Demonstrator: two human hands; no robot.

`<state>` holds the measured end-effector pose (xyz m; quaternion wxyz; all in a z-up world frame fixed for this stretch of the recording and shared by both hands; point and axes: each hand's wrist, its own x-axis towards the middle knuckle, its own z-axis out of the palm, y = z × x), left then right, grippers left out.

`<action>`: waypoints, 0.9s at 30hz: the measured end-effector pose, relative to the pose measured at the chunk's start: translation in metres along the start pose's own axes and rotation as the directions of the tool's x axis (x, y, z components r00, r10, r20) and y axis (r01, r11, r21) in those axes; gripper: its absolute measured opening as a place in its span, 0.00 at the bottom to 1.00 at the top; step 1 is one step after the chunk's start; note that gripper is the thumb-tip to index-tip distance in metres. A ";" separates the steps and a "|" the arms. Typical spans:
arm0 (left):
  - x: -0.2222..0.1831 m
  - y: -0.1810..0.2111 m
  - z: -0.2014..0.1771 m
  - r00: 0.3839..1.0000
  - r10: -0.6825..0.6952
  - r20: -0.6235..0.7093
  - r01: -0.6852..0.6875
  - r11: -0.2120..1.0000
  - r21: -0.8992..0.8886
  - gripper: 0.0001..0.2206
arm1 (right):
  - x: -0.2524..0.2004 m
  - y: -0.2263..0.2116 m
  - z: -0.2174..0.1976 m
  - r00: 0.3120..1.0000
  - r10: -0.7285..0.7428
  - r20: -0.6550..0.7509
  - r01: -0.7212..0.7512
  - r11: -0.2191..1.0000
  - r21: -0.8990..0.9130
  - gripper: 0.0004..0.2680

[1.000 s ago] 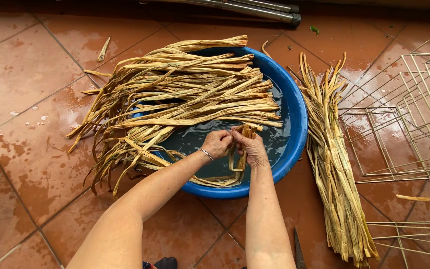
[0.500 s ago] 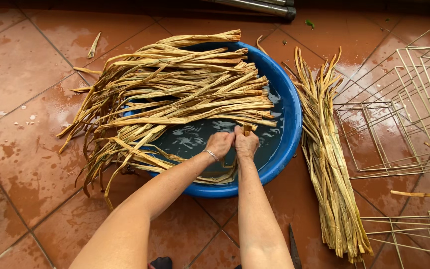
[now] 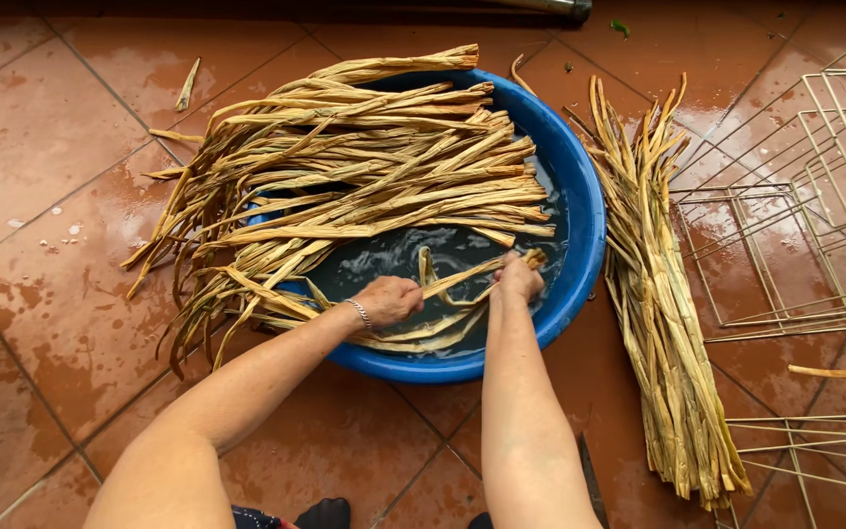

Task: The person sits on a tiled floor and repeatedly dips long, dried plant stems into a blue basin of water. They handle the stems by hand, submerging them to soak, and then place the wet stems onto a metal drying rack to the right.

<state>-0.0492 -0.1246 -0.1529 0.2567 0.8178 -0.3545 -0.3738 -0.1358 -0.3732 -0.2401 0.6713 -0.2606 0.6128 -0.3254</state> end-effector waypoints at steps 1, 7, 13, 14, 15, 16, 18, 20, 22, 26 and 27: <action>-0.007 -0.010 -0.005 1.000 -0.008 0.005 0.008 1.000 -0.001 0.16 | 0.005 0.000 -0.002 1.000 0.001 -0.028 -0.001 1.000 0.005 0.04; -0.016 -0.052 -0.018 0.971 0.007 -0.238 0.000 1.000 0.027 0.17 | 0.004 -0.001 0.002 0.986 0.027 0.163 -0.047 0.991 0.122 0.07; 0.022 -0.027 0.016 0.968 -0.076 -0.238 0.065 0.996 -0.054 0.18 | -0.025 -0.010 -0.005 0.829 0.247 0.502 -0.227 0.969 -0.100 0.09; 0.028 -0.022 0.020 0.971 -0.070 -0.229 0.062 0.997 -0.042 0.17 | -0.029 -0.010 -0.004 0.767 0.295 0.570 -0.272 0.954 -0.127 0.10; 0.035 -0.018 0.023 0.973 -0.065 -0.221 0.059 0.998 -0.031 0.17 | -0.034 -0.011 -0.005 0.793 0.253 0.555 -0.192 0.967 -0.168 0.08; 0.041 -0.014 0.025 0.979 -0.057 -0.195 0.052 0.998 -0.029 0.16 | -0.038 -0.010 -0.004 0.813 0.211 0.543 -0.113 0.971 -0.209 0.08; 0.055 -0.008 0.029 0.989 -0.043 -0.140 0.039 0.999 -0.025 0.14 | -0.045 -0.009 -0.003 0.839 0.172 0.516 -0.016 0.956 -0.293 0.06; 0.069 -0.003 0.031 0.989 -0.140 -0.042 0.125 0.959 -0.253 0.14 | -0.049 -0.008 -0.003 0.858 0.179 0.482 0.019 0.926 -0.376 0.05; 0.080 0.006 0.035 0.988 -0.155 -0.024 0.140 0.939 -0.314 0.15 | -0.049 -0.008 -0.001 0.818 0.239 0.523 -0.004 0.912 -0.410 0.04; 0.085 0.024 0.051 0.992 -0.075 -0.105 0.062 0.990 -0.124 0.18 | -0.038 0.001 0.001 0.896 0.149 0.417 0.031 0.918 -0.394 0.03; 0.082 0.027 0.056 0.992 -0.060 -0.107 0.052 0.996 -0.076 0.20 | -0.033 0.006 0.001 0.904 0.135 0.406 0.016 0.937 -0.348 0.03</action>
